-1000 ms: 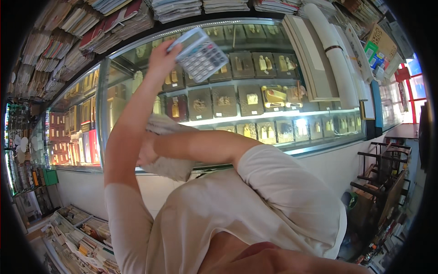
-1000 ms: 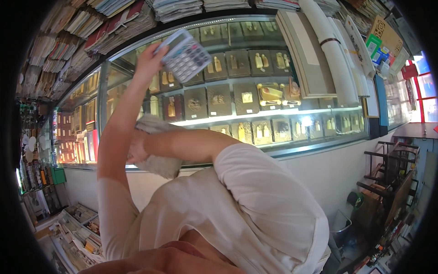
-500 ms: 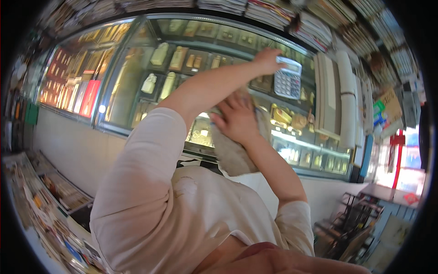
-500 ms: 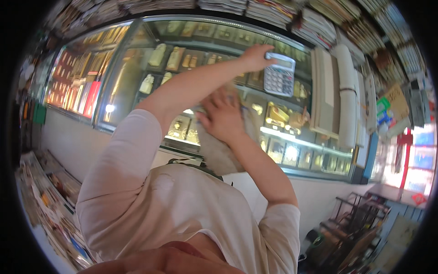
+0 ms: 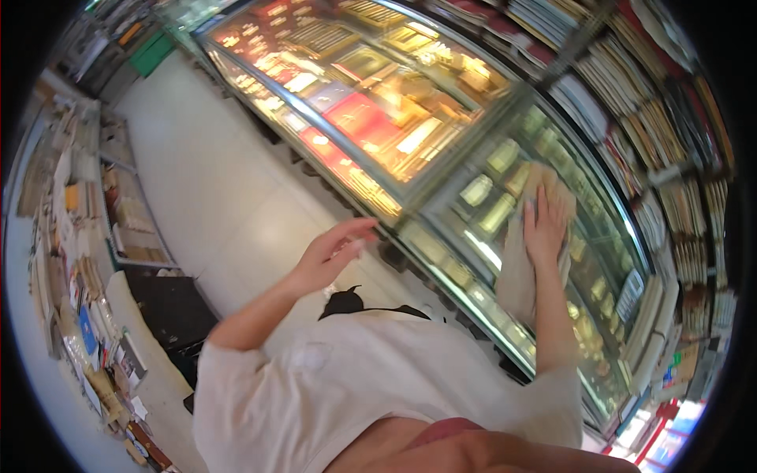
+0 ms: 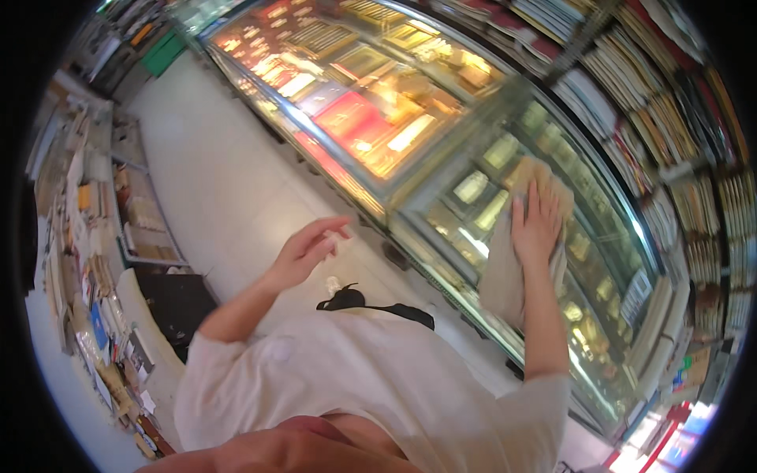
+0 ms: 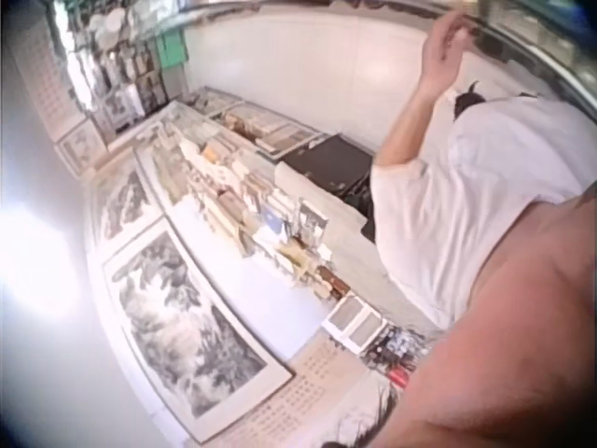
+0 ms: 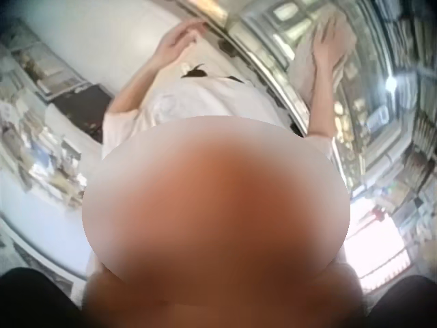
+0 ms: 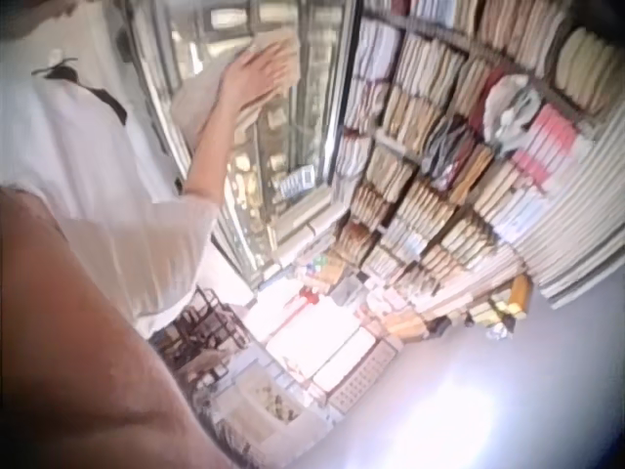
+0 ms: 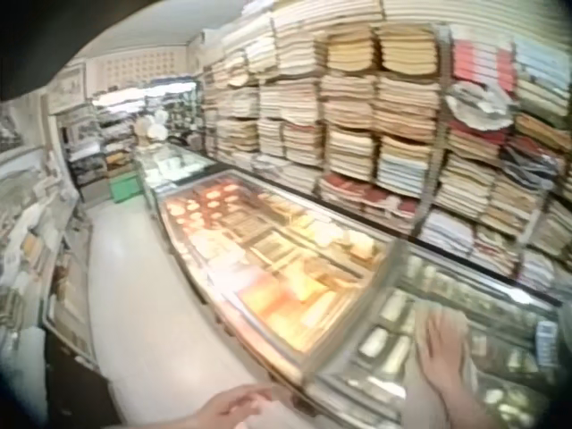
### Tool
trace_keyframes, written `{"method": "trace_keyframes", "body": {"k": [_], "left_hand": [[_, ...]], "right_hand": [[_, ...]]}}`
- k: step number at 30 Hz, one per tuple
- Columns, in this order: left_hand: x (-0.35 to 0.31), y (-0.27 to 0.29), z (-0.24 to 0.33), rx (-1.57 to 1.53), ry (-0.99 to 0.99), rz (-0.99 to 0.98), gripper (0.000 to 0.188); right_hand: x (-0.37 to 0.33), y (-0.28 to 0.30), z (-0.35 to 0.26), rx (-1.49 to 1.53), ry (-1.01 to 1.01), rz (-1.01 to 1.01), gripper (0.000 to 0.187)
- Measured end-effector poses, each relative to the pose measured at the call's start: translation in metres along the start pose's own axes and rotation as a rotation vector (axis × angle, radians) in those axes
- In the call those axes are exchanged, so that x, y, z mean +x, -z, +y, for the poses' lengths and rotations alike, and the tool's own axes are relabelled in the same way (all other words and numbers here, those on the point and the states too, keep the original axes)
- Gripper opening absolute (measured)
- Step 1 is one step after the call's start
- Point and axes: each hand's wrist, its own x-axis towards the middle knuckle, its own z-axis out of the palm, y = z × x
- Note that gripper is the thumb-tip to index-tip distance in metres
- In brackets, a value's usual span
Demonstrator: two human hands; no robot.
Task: The person washes a dark cloth and a beige cloth in a sink, wringing them out thoroughly. They then use the damp beige cloth to wipe the top of a glass display counter in a shop, moving along the surface to clean it.
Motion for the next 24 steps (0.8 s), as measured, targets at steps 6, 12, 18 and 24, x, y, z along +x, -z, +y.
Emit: {"method": "trace_keyframes", "body": {"k": [6, 12, 18, 24], "left_hand": [[-0.163, 0.137, -0.063, -0.067, 0.297, 0.582, 0.035], [-0.157, 0.194, -0.080, -0.090, 0.294, 0.684, 0.034], [-0.117, 0.252, -0.112, 0.105, 0.389, 0.611, 0.031], [-0.146, 0.322, -0.211, 0.137, 0.688, 0.703, 0.031]], "right_hand": [[0.199, -0.084, -0.301, 0.023, 0.253, -0.011, 0.060], [0.184, -0.100, -0.493, 0.190, 0.720, -0.006, 0.052], [0.222, -0.082, -0.295, 0.313, 0.479, -0.039, 0.046], [0.130, -0.046, 0.143, -0.275, -0.411, 0.340, 0.057]]}}
